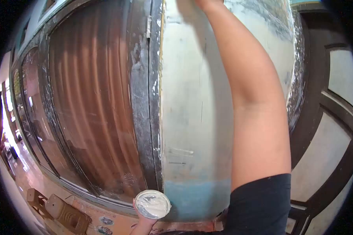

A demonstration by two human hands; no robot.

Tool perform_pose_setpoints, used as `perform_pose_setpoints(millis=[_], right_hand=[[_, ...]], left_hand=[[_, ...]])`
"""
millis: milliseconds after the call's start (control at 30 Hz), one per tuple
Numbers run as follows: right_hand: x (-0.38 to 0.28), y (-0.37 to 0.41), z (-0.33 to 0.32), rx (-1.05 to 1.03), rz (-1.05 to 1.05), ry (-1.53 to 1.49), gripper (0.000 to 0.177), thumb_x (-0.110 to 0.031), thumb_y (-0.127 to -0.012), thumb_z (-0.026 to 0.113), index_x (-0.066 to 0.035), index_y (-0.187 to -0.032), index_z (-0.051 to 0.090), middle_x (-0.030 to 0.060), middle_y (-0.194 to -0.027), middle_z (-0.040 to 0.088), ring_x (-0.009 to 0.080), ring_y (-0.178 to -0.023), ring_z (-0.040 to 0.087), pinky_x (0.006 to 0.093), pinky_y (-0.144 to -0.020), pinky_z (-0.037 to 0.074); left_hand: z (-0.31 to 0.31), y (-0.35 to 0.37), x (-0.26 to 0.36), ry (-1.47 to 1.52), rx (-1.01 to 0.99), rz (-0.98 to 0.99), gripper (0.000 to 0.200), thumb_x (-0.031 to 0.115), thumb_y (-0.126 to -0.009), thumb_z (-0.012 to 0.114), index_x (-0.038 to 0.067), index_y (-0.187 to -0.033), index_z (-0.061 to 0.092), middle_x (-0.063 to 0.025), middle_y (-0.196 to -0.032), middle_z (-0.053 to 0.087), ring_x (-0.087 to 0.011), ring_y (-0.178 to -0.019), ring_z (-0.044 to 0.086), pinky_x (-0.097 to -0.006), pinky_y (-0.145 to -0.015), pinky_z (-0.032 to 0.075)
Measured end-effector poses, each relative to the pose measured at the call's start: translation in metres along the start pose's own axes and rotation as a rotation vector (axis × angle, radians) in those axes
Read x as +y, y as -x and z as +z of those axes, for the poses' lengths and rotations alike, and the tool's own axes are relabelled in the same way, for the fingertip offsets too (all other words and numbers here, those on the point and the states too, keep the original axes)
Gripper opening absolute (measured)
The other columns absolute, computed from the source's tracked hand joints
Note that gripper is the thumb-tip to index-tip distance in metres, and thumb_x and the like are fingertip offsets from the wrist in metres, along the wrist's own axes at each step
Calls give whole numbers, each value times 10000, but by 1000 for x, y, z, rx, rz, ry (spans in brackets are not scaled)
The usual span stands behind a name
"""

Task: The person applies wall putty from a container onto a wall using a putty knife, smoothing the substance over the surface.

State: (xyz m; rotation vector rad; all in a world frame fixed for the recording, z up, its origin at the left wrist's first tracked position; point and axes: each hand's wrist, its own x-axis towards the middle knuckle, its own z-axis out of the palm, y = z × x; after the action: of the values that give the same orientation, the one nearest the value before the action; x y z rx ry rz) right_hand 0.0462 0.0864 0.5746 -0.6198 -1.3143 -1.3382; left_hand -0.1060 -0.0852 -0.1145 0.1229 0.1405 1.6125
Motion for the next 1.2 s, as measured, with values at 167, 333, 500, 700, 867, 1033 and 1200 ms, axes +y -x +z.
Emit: perform_pose_setpoints(millis=[167, 333, 500, 700, 867, 1033, 1200], right_hand=[[-3, -1, 29, -167, -11, 13, 244, -228, -892, 518, -157, -996, 727, 133, -997, 701, 330, -941, 672, 448, -840, 523], [-10, 25, 23, -245, 4, 46, 222, -214, -864, 537, -132, -945, 726, 140, -965, 703, 321, -956, 667, 444, -819, 532], [-26, 56, 5, -330, -34, 43, 181, -167, -845, 559, -120, -917, 718, 146, -954, 698, 329, -934, 665, 446, -808, 536], [-36, 115, 0, -328, -23, 61, 355, -82, -861, 567, -229, -1167, 672, 11, -1073, 677, 279, -947, 632, 403, -798, 532], [-45, 152, -14, -300, -61, -37, 128, -133, -849, 589, -171, -936, 674, 43, -978, 657, 288, -918, 637, 400, -764, 557], [-61, 193, -29, -328, -77, -50, 125, -132, -804, 614, -153, -910, 675, 41, -946, 655, 267, -881, 637, 387, -698, 544], [-89, 254, -50, -352, -46, -88, 123, -149, -803, 613, -175, -906, 675, 12, -963, 657, 236, -910, 619, 416, -797, 461]], left_hand=[[-22, -1, 13, -122, 6, -7, 932, 839, -770, 341, 161, -1391, 490, -168, -1444, 461, -442, -1294, 431, -629, -1083, 310], [-22, 3, 22, -164, 24, -52, 897, 801, -791, 355, 145, -1390, 481, -160, -1439, 468, -427, -1305, 431, -622, -1092, 307], [-16, 0, 22, -116, 40, -176, 893, 777, -784, 403, 130, -1394, 478, -164, -1447, 459, -421, -1304, 434, -614, -1093, 312], [-6, 12, 7, -138, 37, -282, 863, 759, -816, 371, 132, -1400, 474, -149, -1443, 470, -403, -1316, 431, -600, -1101, 310], [5, 36, -13, -154, 70, -268, 862, 762, -819, 352, 129, -1390, 485, -156, -1436, 476, -403, -1313, 436, -600, -1097, 313], [-11, 61, -35, -115, 41, -285, 839, 745, -848, 308, 138, -1403, 475, -156, -1447, 468, -411, -1318, 432, -597, -1113, 298], [-12, 82, -44, -79, 103, -361, 835, 756, -824, 347, 139, -1358, 526, -146, -1411, 510, -402, -1290, 471, -602, -1080, 345]])
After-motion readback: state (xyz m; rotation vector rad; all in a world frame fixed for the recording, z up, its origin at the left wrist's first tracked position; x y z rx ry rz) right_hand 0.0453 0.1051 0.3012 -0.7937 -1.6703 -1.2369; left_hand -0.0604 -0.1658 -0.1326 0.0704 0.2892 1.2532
